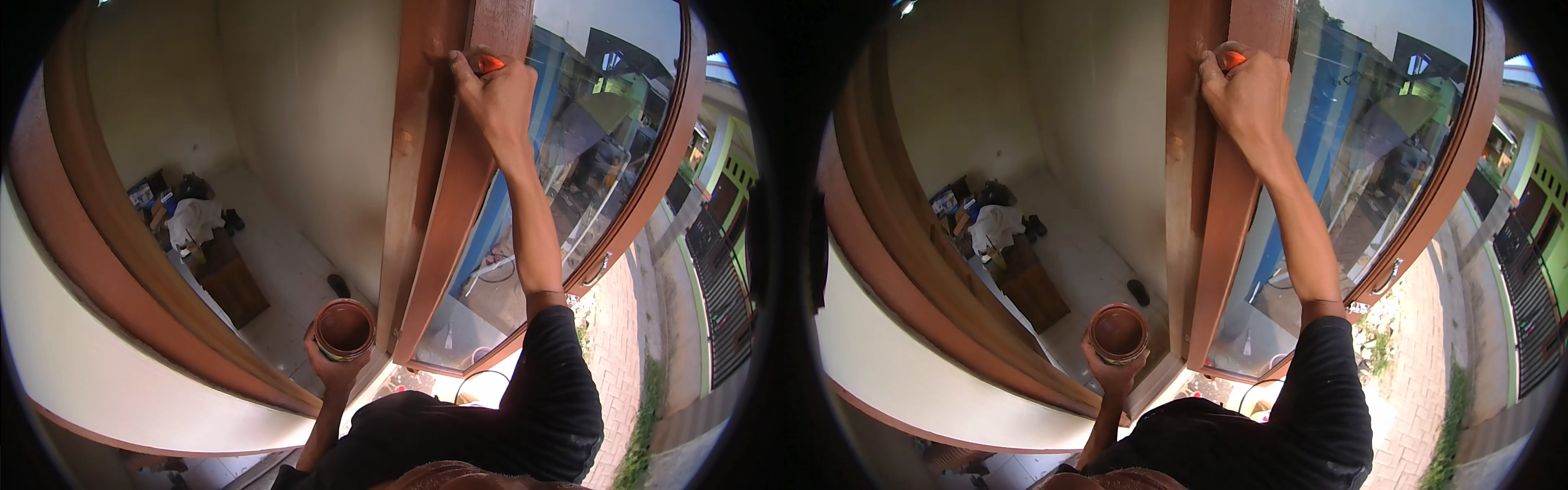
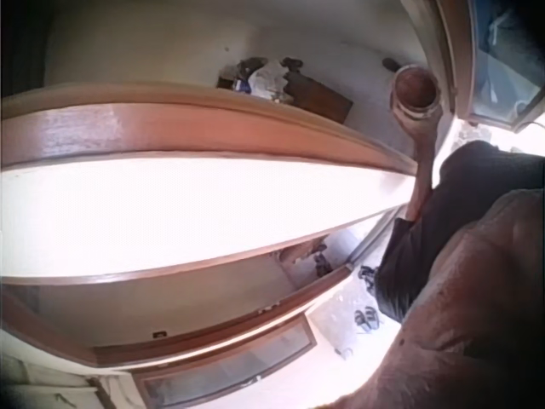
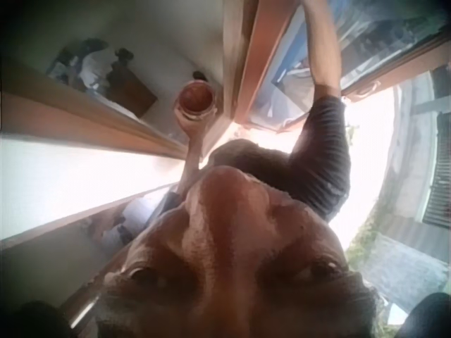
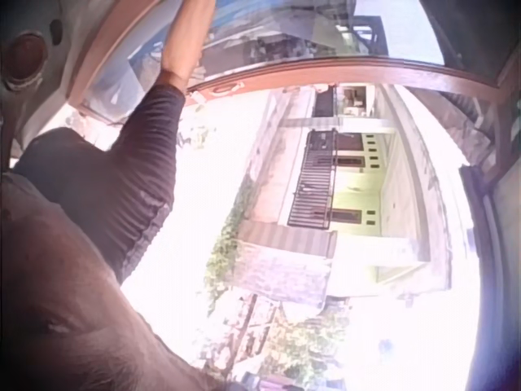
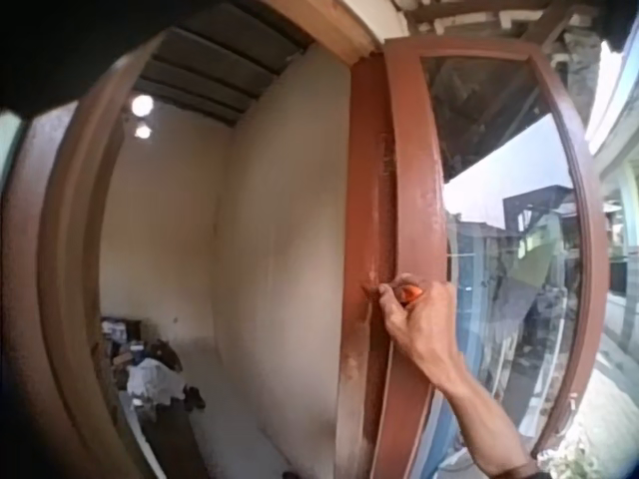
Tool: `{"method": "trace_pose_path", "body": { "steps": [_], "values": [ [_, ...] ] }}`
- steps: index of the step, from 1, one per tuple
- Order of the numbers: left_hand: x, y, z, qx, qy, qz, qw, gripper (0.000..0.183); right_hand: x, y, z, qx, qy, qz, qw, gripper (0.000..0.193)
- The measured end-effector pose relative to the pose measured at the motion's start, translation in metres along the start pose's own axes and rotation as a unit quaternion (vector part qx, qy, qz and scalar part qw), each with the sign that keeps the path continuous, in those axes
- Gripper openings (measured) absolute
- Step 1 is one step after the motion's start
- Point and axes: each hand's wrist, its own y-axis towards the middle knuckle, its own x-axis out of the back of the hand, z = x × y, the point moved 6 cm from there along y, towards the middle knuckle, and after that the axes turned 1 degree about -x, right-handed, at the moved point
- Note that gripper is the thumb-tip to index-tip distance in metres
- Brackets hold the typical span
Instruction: The person stains a wooden door frame and its window dividers using a paintbrush and a can of brown stain.
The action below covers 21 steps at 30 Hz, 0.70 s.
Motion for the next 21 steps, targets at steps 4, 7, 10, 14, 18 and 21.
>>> {"method": "trace_pose_path", "body": {
  "steps": [4,7,10,14,18,21],
  "values": [
    [-0.001,-0.003,-0.005,-0.009,0.009,0.006,1.0,0.102,0.003,-0.01,0.002,-0.039,0.008,0.082,0.996,0.026],
    [0.001,-0.003,-0.001,-0.007,0.001,0.008,1.0,0.101,-0.011,0.019,-0.002,0.021,-0.052,0.077,0.995,0.024],
    [-0.002,-0.002,-0.005,-0.012,-0.006,0.006,1.0,0.101,-0.006,0.056,0.0,0.014,-0.08,0.015,0.997,0.021],
    [-0.002,-0.001,-0.011,-0.015,-0.017,-0.002,1.0,0.101,0.004,0.042,0.039,0.11,-0.035,-0.069,0.991,0.018],
    [0.002,-0.002,-0.008,-0.025,-0.02,-0.002,0.999,0.101,-0.008,-0.002,0.031,0.188,-0.097,0.016,0.977,0.014],
    [0.006,-0.003,-0.007,-0.036,-0.001,-0.002,0.999,0.101,-0.015,-0.027,0.033,0.188,-0.081,0.16,0.966,0.011]
  ]
}}
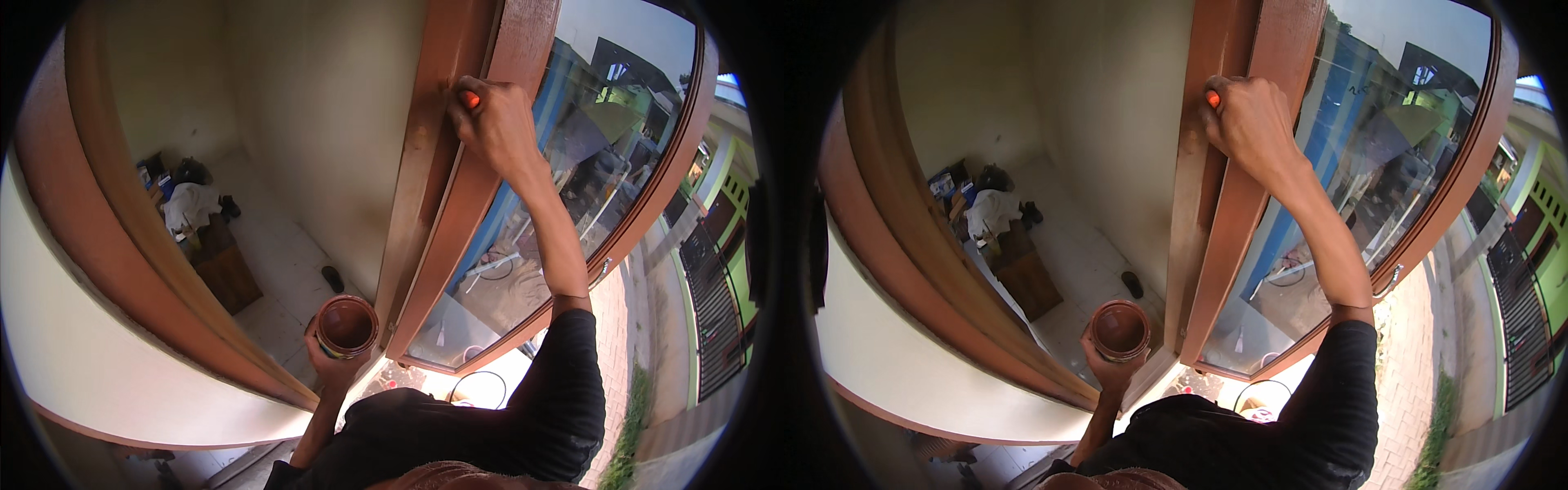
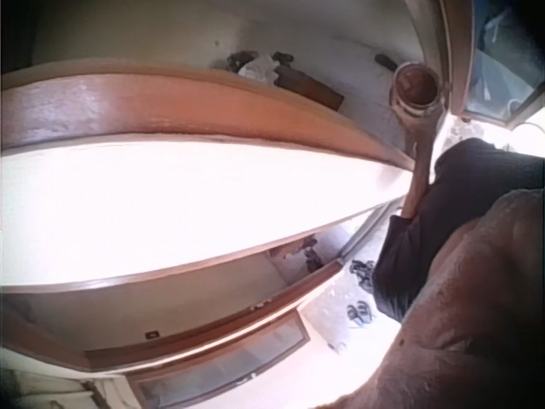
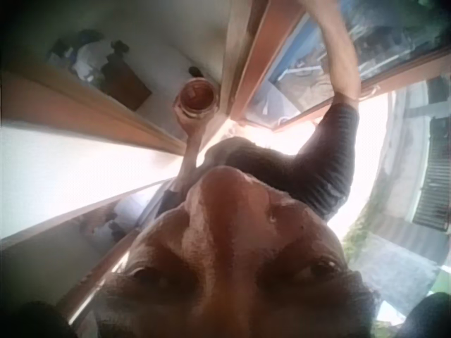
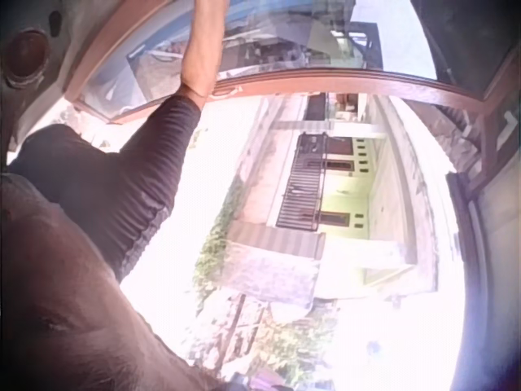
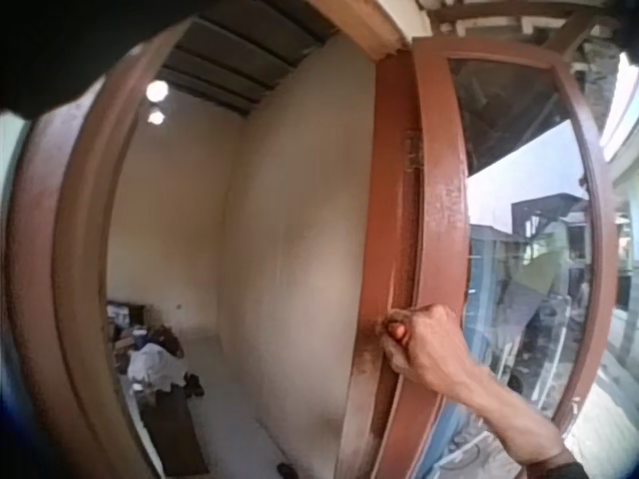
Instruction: The person stains a wooden door frame and its window dividers using a paintbrush and a can of brown stain.
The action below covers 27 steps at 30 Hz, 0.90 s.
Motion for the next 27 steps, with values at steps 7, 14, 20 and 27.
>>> {"method": "trace_pose_path", "body": {
  "steps": [7,14,20,27],
  "values": [
    [-0.005,0.003,0.001,0.004,-0.016,0.012,1.0,0.102,0.038,0.082,-0.009,0.097,-0.036,-0.068,0.992,0.016],
    [-0.008,-0.002,0.003,0.019,-0.037,0.011,0.999,0.102,-0.012,0.033,0.022,0.191,-0.192,0.125,0.955,0.014],
    [-0.007,0.003,-0.001,0.01,-0.023,0.015,1.0,0.103,-0.025,0.029,0.01,0.117,-0.032,0.234,0.965,0.021],
    [-0.013,0.007,-0.005,0.024,-0.06,0.027,0.998,0.101,0.045,0.158,-0.023,0.166,-0.194,-0.062,0.965,0.022]
  ]
}}
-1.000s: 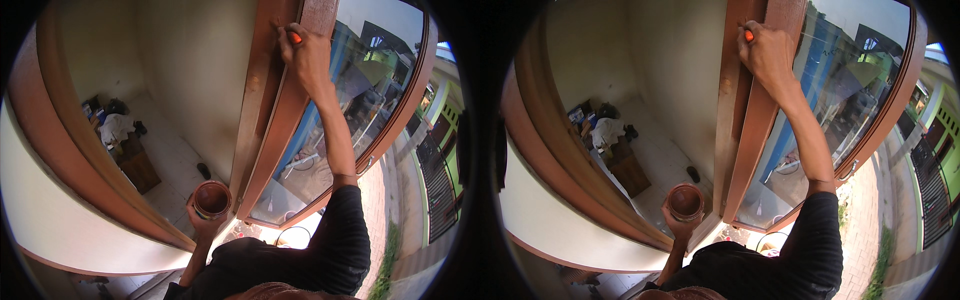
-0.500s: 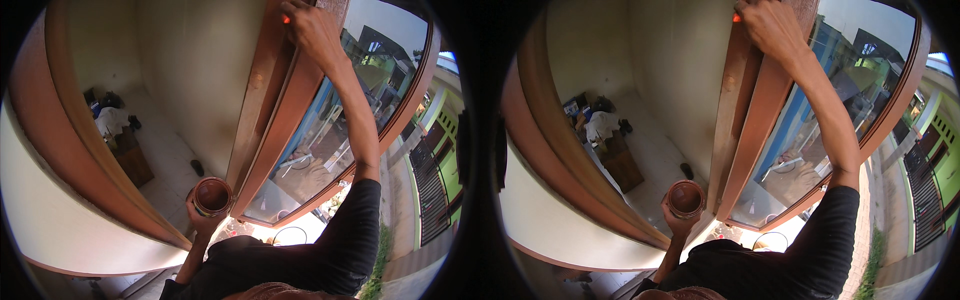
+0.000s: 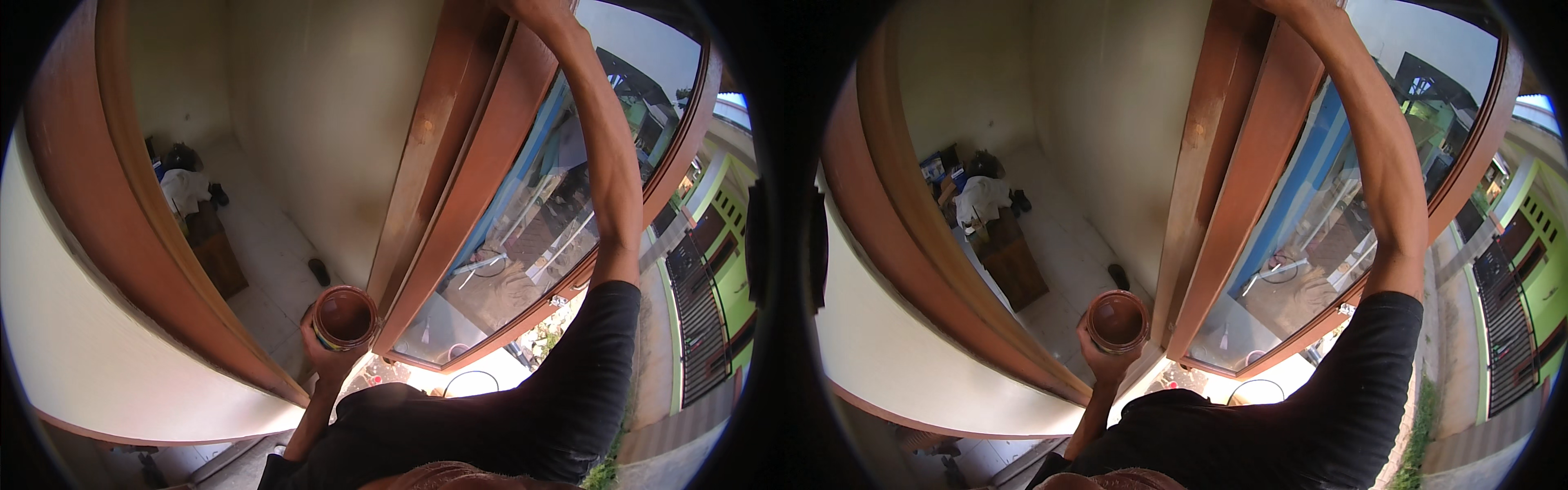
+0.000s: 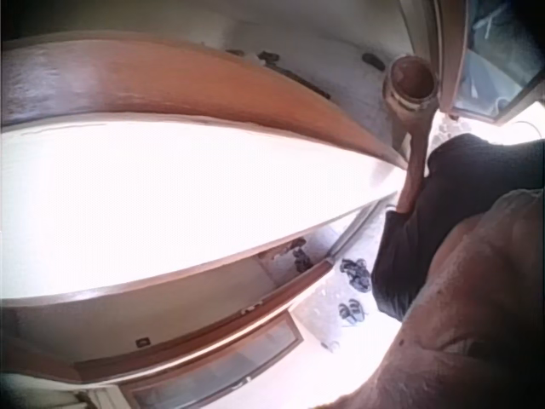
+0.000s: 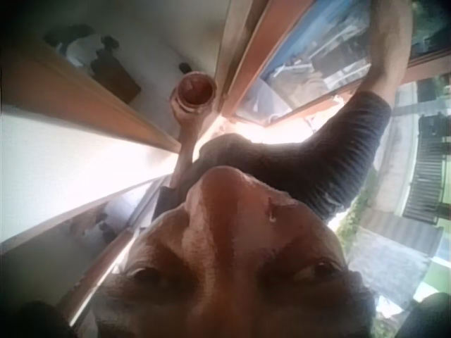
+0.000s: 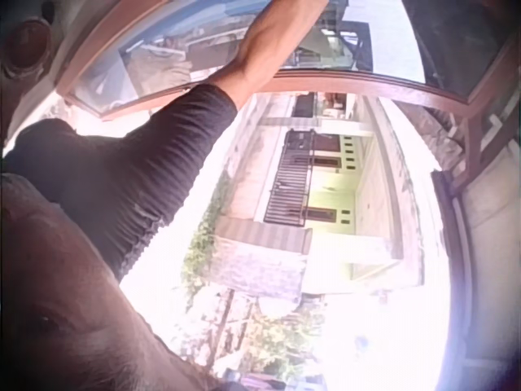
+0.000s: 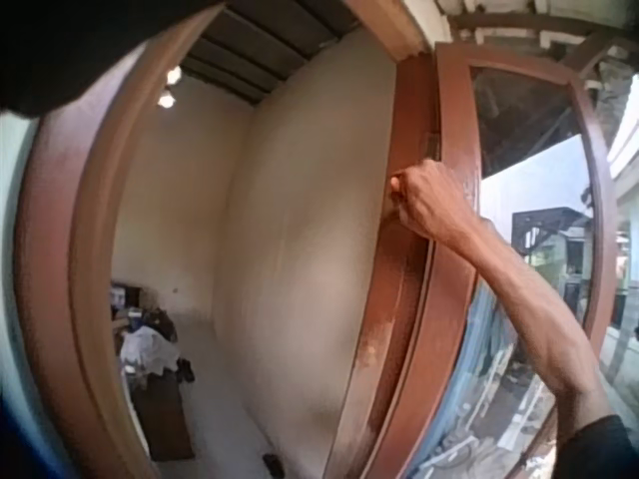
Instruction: The person stains a wooden door frame and its window dividers using a paintbrush and a can of brown stain.
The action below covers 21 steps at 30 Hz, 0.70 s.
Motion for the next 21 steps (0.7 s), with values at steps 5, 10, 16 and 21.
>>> {"method": "trace_pose_path", "body": {
  "steps": [5,10,16,21],
  "values": [
    [0.001,-0.002,0.003,0.01,-0.031,-0.013,0.999,0.1,0.002,-0.002,0.018,0.052,-0.025,-0.004,0.998,0.015],
    [0.01,-0.005,0.003,-0.001,0.024,-0.03,0.999,0.101,-0.037,-0.125,0.11,0.073,0.076,0.229,0.968,0.018],
    [0.011,-0.005,0.003,-0.004,0.032,-0.025,0.999,0.101,-0.034,-0.148,0.123,0.021,0.256,0.278,0.926,0.008],
    [0.005,-0.007,0.007,-0.019,-0.001,-0.024,1.0,0.1,-0.028,-0.073,0.018,0.05,0.023,0.053,0.997,0.021]
  ]
}}
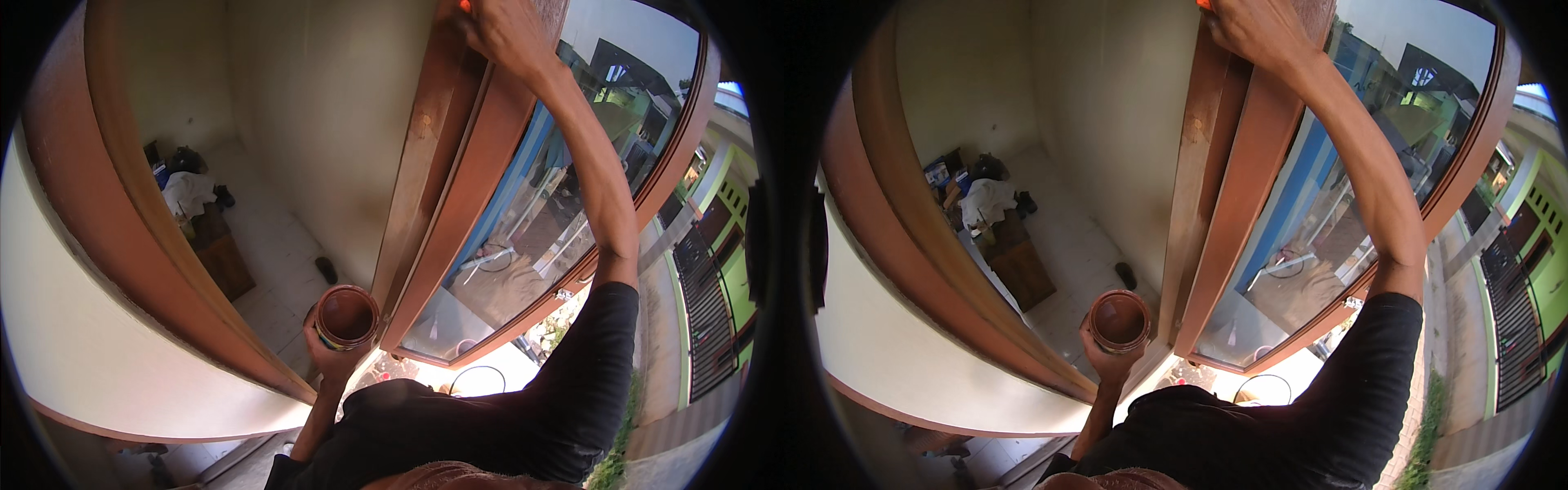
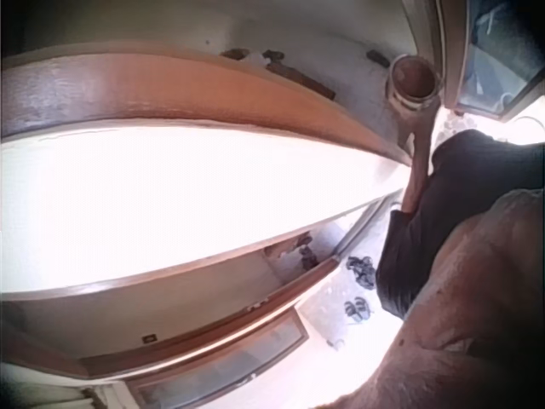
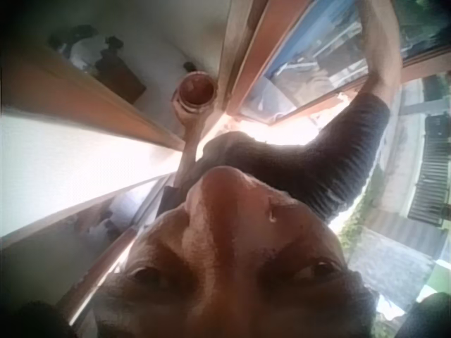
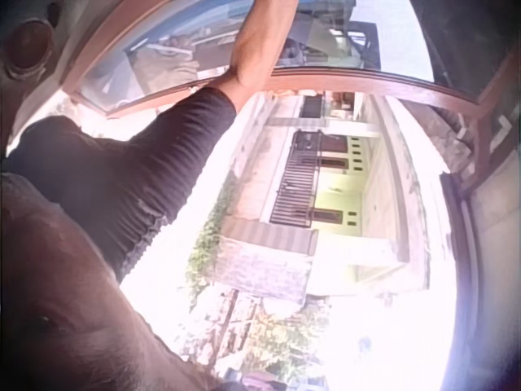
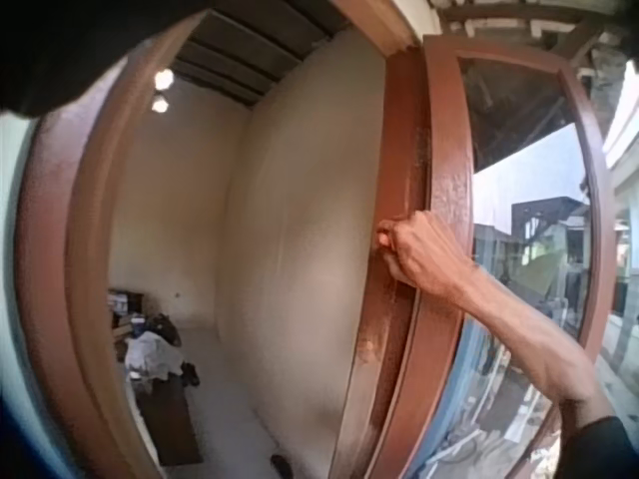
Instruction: The person stains a wooden door frame and its window dividers using a paintbrush and a can of brown stain.
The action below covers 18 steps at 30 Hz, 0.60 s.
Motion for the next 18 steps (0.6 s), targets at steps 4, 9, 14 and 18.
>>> {"method": "trace_pose_path", "body": {
  "steps": [4,9,14,18],
  "values": [
    [0.01,0.003,-0.009,-0.006,0.052,-0.012,0.999,0.099,0.03,0.03,0.021,-0.053,0.031,-0.071,0.996,0.004],
    [0.012,0.001,-0.007,0.016,0.075,-0.015,0.997,0.1,-0.022,-0.064,0.118,0.037,0.116,0.142,0.982,0.011],
    [0.011,0.004,-0.002,0.006,0.045,-0.017,0.999,0.1,-0.023,-0.09,0.148,-0.011,0.27,0.267,0.925,0.013],
    [0.007,0.005,0.0,0.03,0.009,0.001,0.999,0.103,-0.015,-0.022,0.064,-0.064,0.129,0.142,0.979,0.016]
  ]
}}
